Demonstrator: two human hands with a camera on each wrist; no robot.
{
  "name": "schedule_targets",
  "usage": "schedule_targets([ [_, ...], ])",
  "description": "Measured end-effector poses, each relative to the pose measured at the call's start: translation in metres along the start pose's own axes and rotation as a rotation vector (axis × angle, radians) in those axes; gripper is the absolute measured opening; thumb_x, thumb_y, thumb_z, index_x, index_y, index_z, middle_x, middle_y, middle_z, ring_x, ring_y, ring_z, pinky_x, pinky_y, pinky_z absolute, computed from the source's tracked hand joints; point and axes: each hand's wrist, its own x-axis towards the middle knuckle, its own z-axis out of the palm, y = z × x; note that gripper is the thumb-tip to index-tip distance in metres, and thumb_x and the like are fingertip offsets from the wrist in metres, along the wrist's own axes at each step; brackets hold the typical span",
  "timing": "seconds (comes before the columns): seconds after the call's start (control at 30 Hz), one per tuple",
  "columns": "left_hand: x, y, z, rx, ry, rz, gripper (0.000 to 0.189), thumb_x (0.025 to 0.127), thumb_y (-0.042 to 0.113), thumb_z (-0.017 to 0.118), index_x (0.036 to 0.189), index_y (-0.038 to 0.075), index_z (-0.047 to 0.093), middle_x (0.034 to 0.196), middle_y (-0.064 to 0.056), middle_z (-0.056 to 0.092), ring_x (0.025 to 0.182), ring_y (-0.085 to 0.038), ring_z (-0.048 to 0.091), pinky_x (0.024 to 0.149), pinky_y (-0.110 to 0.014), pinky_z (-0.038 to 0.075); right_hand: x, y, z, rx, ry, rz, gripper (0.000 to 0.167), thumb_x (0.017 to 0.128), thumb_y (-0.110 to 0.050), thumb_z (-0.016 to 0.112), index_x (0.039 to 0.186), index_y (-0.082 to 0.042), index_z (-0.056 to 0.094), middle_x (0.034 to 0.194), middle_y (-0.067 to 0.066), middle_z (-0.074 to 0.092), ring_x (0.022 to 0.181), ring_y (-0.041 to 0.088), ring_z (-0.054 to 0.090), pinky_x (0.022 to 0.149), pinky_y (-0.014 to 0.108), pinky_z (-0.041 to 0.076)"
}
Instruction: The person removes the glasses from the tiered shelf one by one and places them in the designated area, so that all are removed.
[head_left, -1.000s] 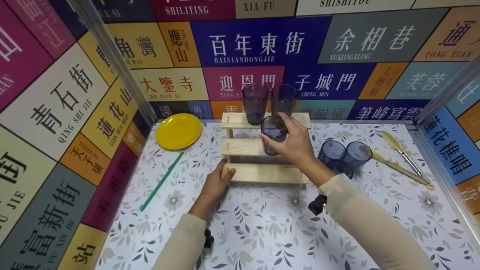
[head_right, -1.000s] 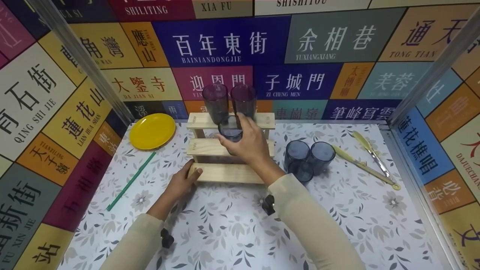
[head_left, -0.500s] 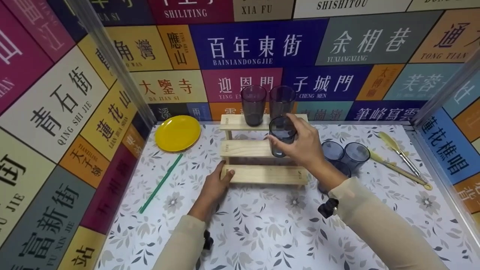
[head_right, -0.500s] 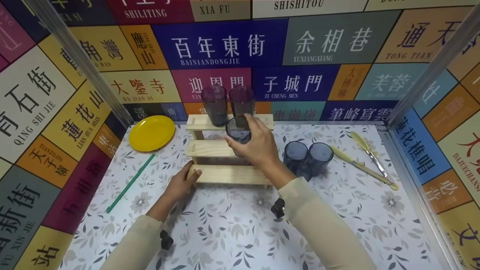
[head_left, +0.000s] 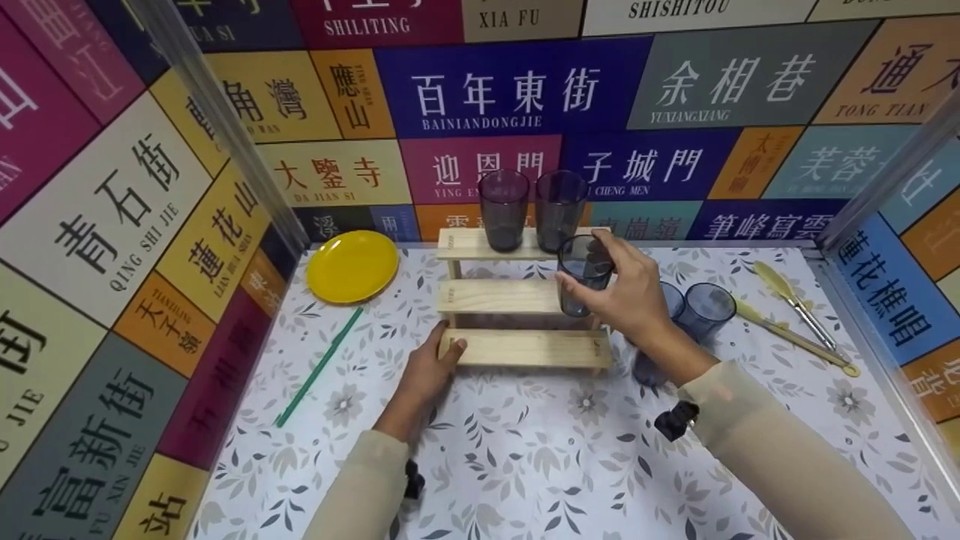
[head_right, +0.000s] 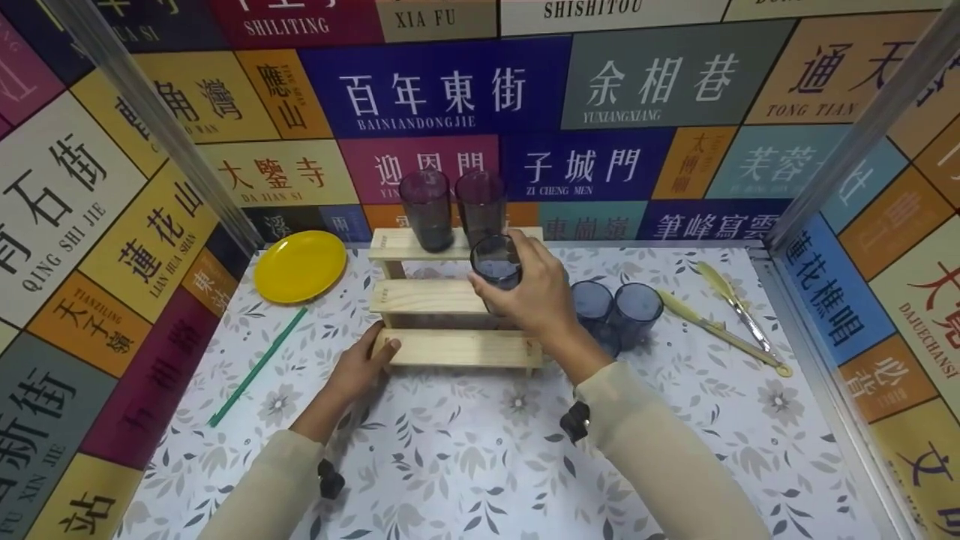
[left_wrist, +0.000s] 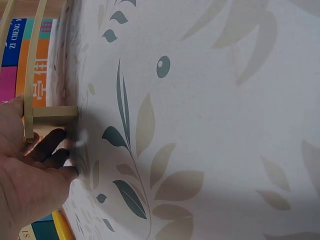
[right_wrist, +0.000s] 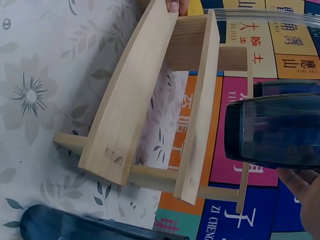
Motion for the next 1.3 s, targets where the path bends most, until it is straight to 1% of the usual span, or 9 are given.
schedule_targets([
  [0.2,0.001,-0.001,0.000,0.006,0.000,-0.018,0.078,0.112,0.054,0.060,0.176,0.020,0.032,0.174,-0.018,0.045,0.162,-0.039,0.044,0.134,-0.054,0.034,-0.001,0.004,-0.011,0.002,0.012,0.019,0.080,0.081,-0.036,0.101,0.144,0.002,0.069,0.119,0.021,0.080,0.101,0.039,0.078,0.087,0.052,0.063],
  [0.3,0.002,-0.001,-0.001,0.027,0.011,-0.001,0.077,0.112,0.054,0.060,0.176,0.020,0.033,0.172,-0.019,0.048,0.160,-0.040,0.047,0.133,-0.056,0.037,-0.002,0.007,-0.018,-0.005,0.011,0.040,0.078,0.082,-0.036,0.100,0.143,0.000,0.070,0.116,0.020,0.080,0.097,0.038,0.077,0.082,0.045,0.060],
  [0.4,0.003,-0.001,-0.002,0.045,0.019,0.018,0.077,0.113,0.054,0.059,0.176,0.019,0.033,0.171,-0.020,0.049,0.158,-0.041,0.049,0.131,-0.057,0.038,-0.003,0.011,-0.025,-0.012,0.011,0.066,0.075,0.082,-0.038,0.100,0.142,-0.003,0.071,0.113,0.019,0.080,0.095,0.037,0.075,0.081,0.036,0.052],
  [0.47,0.004,0.000,-0.002,0.045,0.014,0.015,0.078,0.112,0.056,0.058,0.176,0.021,0.032,0.172,-0.018,0.049,0.159,-0.040,0.048,0.132,-0.056,0.038,-0.004,0.013,-0.030,-0.028,0.013,0.078,0.075,0.081,-0.039,0.100,0.141,-0.004,0.072,0.112,0.019,0.080,0.093,0.037,0.074,0.079,0.034,0.049],
  [0.63,0.004,0.002,0.000,0.042,0.003,0.001,0.080,0.111,0.058,0.059,0.177,0.023,0.030,0.174,-0.015,0.046,0.161,-0.038,0.046,0.134,-0.054,0.035,-0.010,0.022,-0.043,-0.068,0.023,0.085,0.075,0.080,-0.039,0.100,0.139,-0.003,0.072,0.111,0.021,0.080,0.092,0.039,0.074,0.078,0.042,0.051],
  [0.73,0.004,0.002,0.000,0.042,0.004,0.004,0.080,0.112,0.058,0.059,0.177,0.022,0.030,0.175,-0.016,0.046,0.162,-0.038,0.045,0.134,-0.054,0.035,-0.014,0.027,-0.051,-0.084,0.033,0.089,0.074,0.080,-0.038,0.100,0.139,-0.003,0.072,0.113,0.022,0.080,0.098,0.041,0.075,0.082,0.044,0.053],
  [0.97,0.001,0.002,-0.002,0.015,-0.004,-0.027,0.082,0.111,0.060,0.058,0.177,0.023,0.028,0.176,-0.014,0.044,0.163,-0.038,0.042,0.135,-0.055,0.033,-0.026,0.039,-0.067,-0.111,0.053,0.129,0.076,0.079,-0.038,0.101,0.142,-0.005,0.072,0.114,0.019,0.080,0.097,0.038,0.076,0.080,0.028,0.046],
  [1.13,0.000,0.002,-0.002,0.022,0.006,0.003,0.081,0.112,0.058,0.059,0.177,0.020,0.031,0.174,-0.019,0.045,0.161,-0.042,0.044,0.134,-0.057,0.034,-0.036,0.045,-0.080,-0.110,0.064,0.153,0.076,0.081,-0.035,0.101,0.146,-0.010,0.071,0.117,0.019,0.080,0.102,0.038,0.076,0.085,0.025,0.046],
  [1.3,-0.001,0.001,0.001,0.017,-0.003,0.001,0.080,0.112,0.056,0.060,0.177,0.020,0.030,0.175,-0.019,0.045,0.162,-0.040,0.044,0.134,-0.056,0.034,-0.045,0.050,-0.090,-0.121,0.073,0.177,0.075,0.082,-0.033,0.101,0.146,-0.008,0.071,0.116,0.020,0.080,0.102,0.039,0.076,0.085,0.022,0.044],
])
